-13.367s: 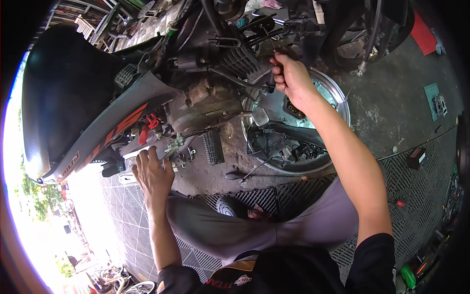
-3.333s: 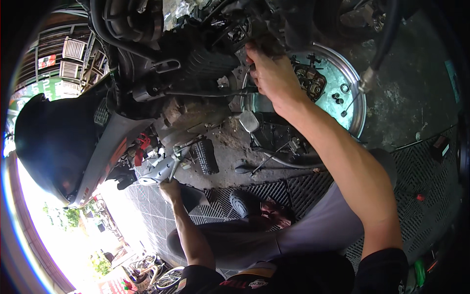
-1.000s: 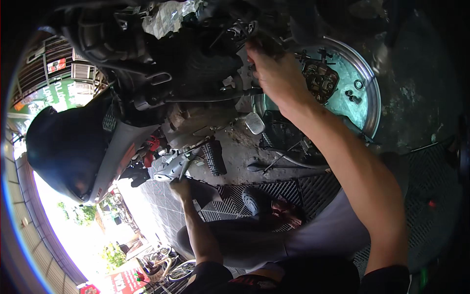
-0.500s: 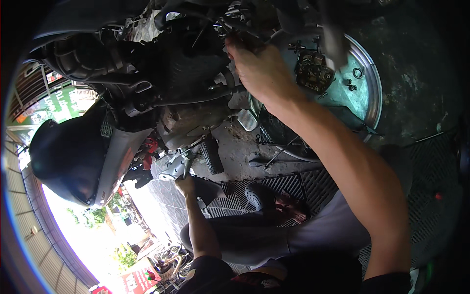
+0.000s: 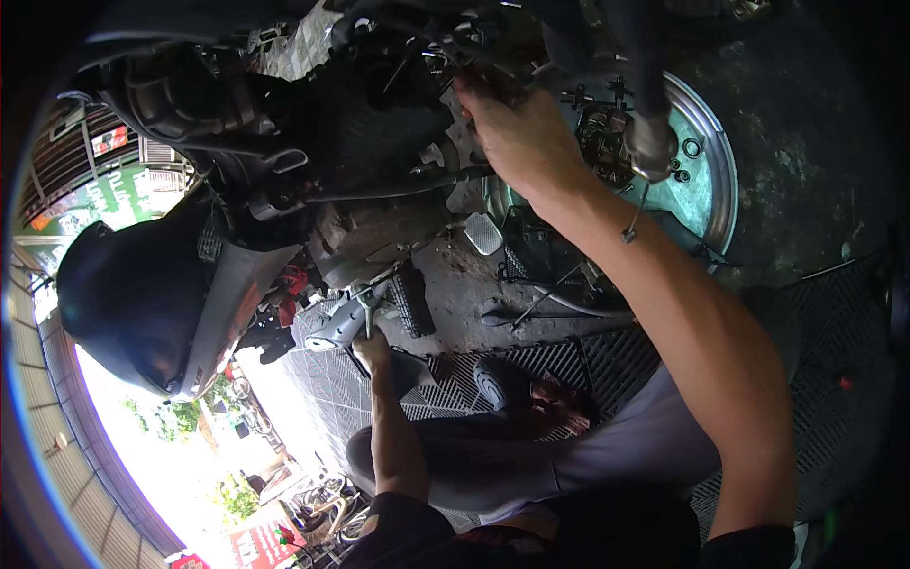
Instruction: The recorder repairs a motorcycle engine and then cleans a cloth and their hands.
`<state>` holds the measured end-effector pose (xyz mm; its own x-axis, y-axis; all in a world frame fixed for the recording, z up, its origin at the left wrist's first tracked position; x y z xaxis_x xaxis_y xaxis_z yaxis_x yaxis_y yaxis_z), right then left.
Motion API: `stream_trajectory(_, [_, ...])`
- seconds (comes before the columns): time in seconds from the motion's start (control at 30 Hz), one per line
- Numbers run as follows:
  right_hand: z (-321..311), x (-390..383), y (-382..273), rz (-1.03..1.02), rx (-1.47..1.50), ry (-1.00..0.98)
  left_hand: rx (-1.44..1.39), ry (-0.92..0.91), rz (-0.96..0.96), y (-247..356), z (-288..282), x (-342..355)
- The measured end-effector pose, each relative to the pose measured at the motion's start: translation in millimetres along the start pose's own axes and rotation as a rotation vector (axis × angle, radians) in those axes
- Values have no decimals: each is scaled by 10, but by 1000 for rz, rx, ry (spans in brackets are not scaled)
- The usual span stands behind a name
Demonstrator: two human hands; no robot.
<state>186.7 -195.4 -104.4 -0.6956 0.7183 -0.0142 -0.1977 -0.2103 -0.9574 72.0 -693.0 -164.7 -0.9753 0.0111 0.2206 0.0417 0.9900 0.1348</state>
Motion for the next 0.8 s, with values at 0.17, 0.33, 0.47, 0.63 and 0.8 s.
stream_trajectory(0.17, [62, 17, -21, -152, -94, 66, 129, -96, -208, -243, -330, 151])
stream_trajectory(0.33, [92, 24, -5, 68, 101, 56, 265, -52, -191, -170, -699, 228])
stream_trajectory(0.47, [83, -26, -131, 146, 177, 50, 278, -9, -93, 139, -929, 144])
stream_trajectory(0.63, [87, 20, -6, 69, 112, 62, 252, 48, 0, 177, -1018, 137])
stream_trajectory(0.8, [108, -50, -136, 222, 97, 64, 186, 52, 1, 70, -1006, 163])
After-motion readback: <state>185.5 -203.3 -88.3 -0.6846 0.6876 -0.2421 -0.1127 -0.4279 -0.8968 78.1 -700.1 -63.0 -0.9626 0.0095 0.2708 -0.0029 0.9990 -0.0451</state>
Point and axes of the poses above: each hand's wrist, its own x-axis towards the middle knuckle, its own z-axis out of the palm, y = z × x, the point moved 2 cm from there along x, towards the middle knuckle, and after that the axes turned 3 degrees about -x, right-handed, at the moved point
